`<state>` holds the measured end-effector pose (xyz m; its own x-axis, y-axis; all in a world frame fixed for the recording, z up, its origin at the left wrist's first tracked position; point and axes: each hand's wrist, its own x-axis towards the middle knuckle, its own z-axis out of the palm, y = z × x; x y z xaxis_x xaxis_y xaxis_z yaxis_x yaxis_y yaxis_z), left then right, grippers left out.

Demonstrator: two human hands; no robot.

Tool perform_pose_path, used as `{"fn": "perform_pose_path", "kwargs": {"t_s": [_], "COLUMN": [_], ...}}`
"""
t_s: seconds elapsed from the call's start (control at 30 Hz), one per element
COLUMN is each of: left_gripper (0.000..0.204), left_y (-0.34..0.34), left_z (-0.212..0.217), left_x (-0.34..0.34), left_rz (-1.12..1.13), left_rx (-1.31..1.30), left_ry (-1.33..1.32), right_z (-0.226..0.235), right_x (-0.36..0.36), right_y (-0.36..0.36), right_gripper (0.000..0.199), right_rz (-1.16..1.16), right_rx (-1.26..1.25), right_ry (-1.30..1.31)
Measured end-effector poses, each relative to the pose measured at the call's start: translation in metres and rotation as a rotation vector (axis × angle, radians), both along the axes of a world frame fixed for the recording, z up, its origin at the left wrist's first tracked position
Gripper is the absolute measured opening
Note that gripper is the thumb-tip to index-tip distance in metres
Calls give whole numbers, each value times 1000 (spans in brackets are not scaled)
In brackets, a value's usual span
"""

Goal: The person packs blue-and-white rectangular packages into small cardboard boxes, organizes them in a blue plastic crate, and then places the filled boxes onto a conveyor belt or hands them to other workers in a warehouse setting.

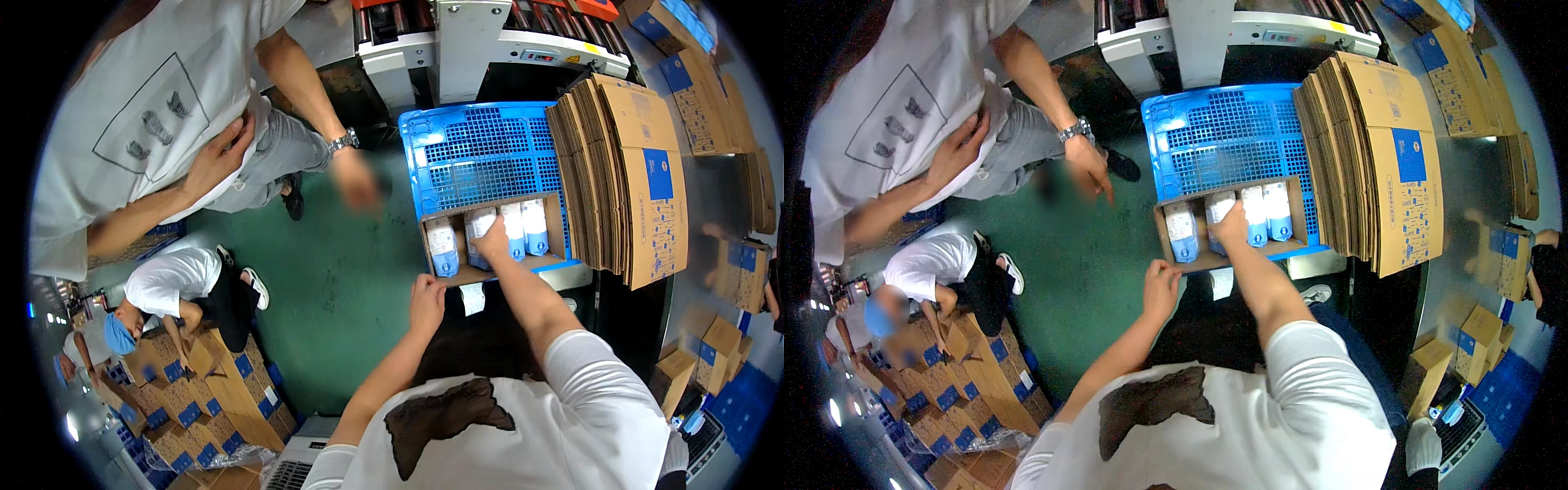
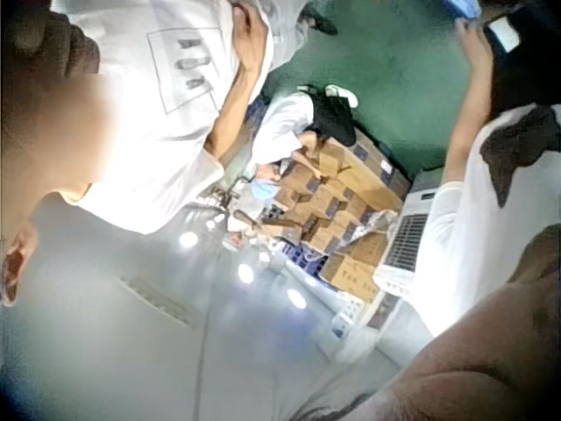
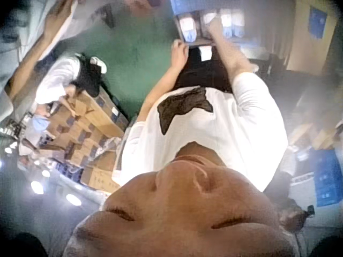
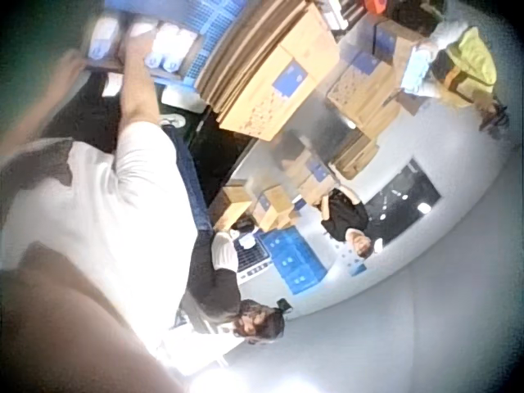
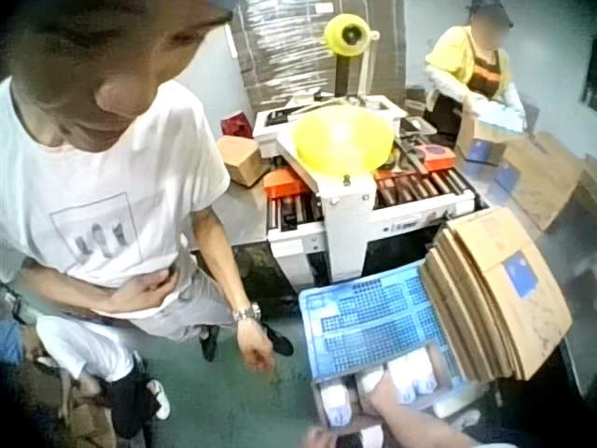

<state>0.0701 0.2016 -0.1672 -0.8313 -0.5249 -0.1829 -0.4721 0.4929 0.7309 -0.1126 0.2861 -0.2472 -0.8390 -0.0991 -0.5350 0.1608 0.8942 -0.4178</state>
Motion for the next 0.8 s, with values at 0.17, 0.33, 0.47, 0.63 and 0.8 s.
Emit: {"fn": "perform_pose_path", "kwargs": {"t_s": [0.17,0.33,0.47,0.63,0.8], "left_gripper": [17,43,47,43,47], "left_y": [0,5,-1,-14,-36], "left_z": [18,35,36,12,23], "left_x": [-6,-6,22,76,82], "left_rz": [11,417,645,948,1157], "left_rx": [-27,1031,1489,1334,1192], "left_ry": [16,293,286,404,391], "right_z": [60,155,171,144,139], "right_x": [5,14,64,135,153], "right_y": [41,47,0,-56,-91], "right_gripper": [72,72,61,69,82], "right_rz": [-201,-71,132,338,503], "right_rx": [-604,-852,-701,-646,-243], "right_ry": [-189,-854,-957,-605,-400]}}
